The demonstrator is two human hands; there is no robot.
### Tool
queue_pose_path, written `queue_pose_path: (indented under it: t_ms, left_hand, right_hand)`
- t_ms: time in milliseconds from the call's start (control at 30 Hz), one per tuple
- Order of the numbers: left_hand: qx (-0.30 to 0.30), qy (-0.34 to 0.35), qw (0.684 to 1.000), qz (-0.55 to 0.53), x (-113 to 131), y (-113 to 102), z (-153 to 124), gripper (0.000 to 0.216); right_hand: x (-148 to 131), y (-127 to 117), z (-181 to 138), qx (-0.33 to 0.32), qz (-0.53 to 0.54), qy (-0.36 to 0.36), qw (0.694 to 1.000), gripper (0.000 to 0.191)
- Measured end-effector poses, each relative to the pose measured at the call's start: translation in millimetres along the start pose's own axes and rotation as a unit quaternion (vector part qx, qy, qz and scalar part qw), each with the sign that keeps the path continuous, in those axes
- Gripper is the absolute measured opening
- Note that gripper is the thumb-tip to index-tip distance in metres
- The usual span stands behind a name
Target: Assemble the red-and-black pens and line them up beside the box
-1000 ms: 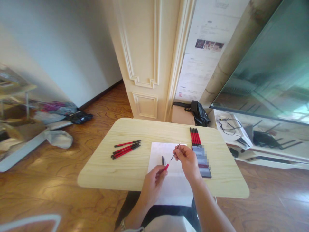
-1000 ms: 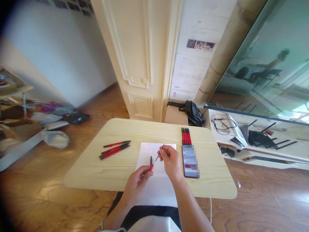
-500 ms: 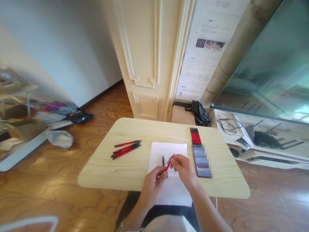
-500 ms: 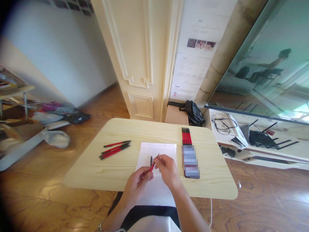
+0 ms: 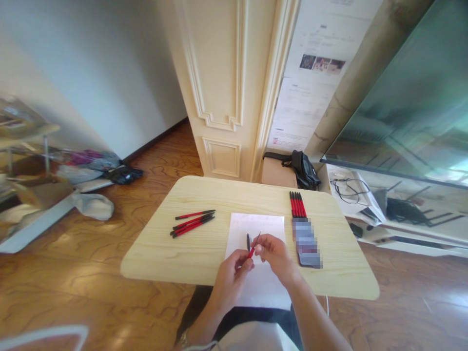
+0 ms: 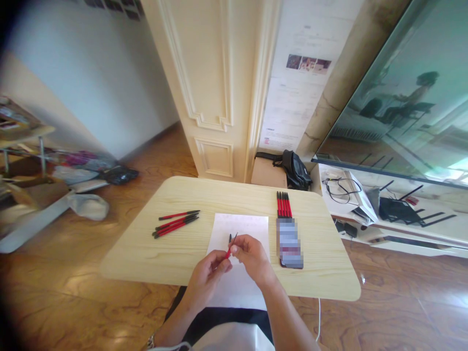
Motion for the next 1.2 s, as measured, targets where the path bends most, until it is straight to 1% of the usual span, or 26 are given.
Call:
queue_pose_path:
  t_ms: [33,100,167,267,367,433,500,567,600,633,667,700,767,800,833,900,1000,1067,1200]
  left_hand:
    - [0.007,-0.003,1.0,-0.004,-2.2,-2.3,-0.5,0.024]
    - [0.022,-0.011,1.0,-0.012,-7.5,-6.9,-1.6,0.024]
    - [0.027,-0.022,0.999,-0.022,-12.6,-8.7,-2.8,0.025]
    - [0.025,-0.029,0.999,-0.035,-16.2,-9.4,-4.7,0.026]
    - [0.031,-0.033,0.998,-0.04,-16.9,-11.9,-6.2,0.027]
    - [0.029,-0.035,0.998,-0.038,-17.1,-12.4,-6.3,0.027]
    - [0.026,-0.035,0.998,-0.037,-17.7,-12.2,-5.7,0.027]
    - [0.028,-0.034,0.998,-0.039,-18.8,-12.4,-4.9,0.028]
    - [0.03,-0.033,0.998,-0.04,-19.3,-12.7,-4.6,0.028]
    - [0.03,-0.032,0.998,-0.039,-19.8,-12.5,-4.4,0.027]
    - [0.03,-0.031,0.998,-0.037,-20.0,-12.4,-4.4,0.027]
    - [0.03,-0.03,0.998,-0.035,-19.9,-12.2,-4.6,0.027]
    - [0.026,-0.028,0.999,-0.032,-19.3,-10.5,-5.4,0.026]
    - [0.022,-0.027,0.999,-0.032,-18.8,-8.9,-6.0,0.026]
    - [0.016,-0.027,0.999,-0.032,-18.1,-6.8,-6.6,0.025]
    - [0.002,-0.029,0.999,-0.033,-17.0,-1.2,-7.8,0.026]
    - [-0.011,-0.035,0.999,-0.032,-16.4,6.6,-9.6,0.027]
    - [-0.015,-0.04,0.999,-0.033,-17.0,10.0,-10.5,0.027]
    - [-0.026,-0.048,0.998,-0.036,-19.1,14.3,-11.8,0.027]
  right_hand:
    - [1.5,-3.8,3.3,0.003,-0.025,0.002,1.0,0.022]
    - [3.9,-16.8,10.1,0.041,-0.131,0.003,0.99,0.021]
    - [4.6,-23.0,16.2,0.066,-0.263,0.001,0.963,0.017]
    - [10.0,-14.7,23.4,0.049,-0.401,0.015,0.915,0.016]
    - [13.4,-5.4,26.4,0.04,-0.478,0.031,0.877,0.017]
    - [13.0,-1.2,27.1,0.039,-0.51,0.031,0.859,0.02]
    - [13.2,1.0,27.1,0.038,-0.527,0.033,0.849,0.021]
    - [13.5,-1.2,26.5,0.044,-0.526,0.036,0.848,0.019]
    - [12.6,-3.9,26.2,0.052,-0.515,0.034,0.855,0.017]
    - [11.6,-7.5,25.9,0.061,-0.493,0.03,0.867,0.015]
    - [10.4,-11.7,25.6,0.072,-0.457,0.024,0.886,0.014]
    - [9.2,-16.5,25.3,0.083,-0.405,0.016,0.911,0.014]
    - [8.0,-25.0,24.5,0.098,-0.265,0.004,0.959,0.015]
    - [8.1,-27.8,23.8,0.1,-0.191,0.004,0.976,0.018]
    - [8.1,-29.8,22.6,0.102,-0.121,0.007,0.987,0.022]
    - [6.7,-31.6,18.6,0.11,-0.004,0.019,0.994,0.028]
    - [0.6,-30.3,10.6,0.133,0.119,0.035,0.983,0.03]
    - [-4.5,-28.6,6.2,0.145,0.157,0.04,0.976,0.031]
    - [-10.4,-26.6,1.7,0.152,0.183,0.044,0.97,0.03]
Point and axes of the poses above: each hand's wrist, its own z-axis towards the middle knuckle, its own y-axis out of the palm, x = y × z, the point moved 10 cm from there along z, towards the middle knuckle, and after that the axes turned 4 degrees about -y, right-handed, at the moved point
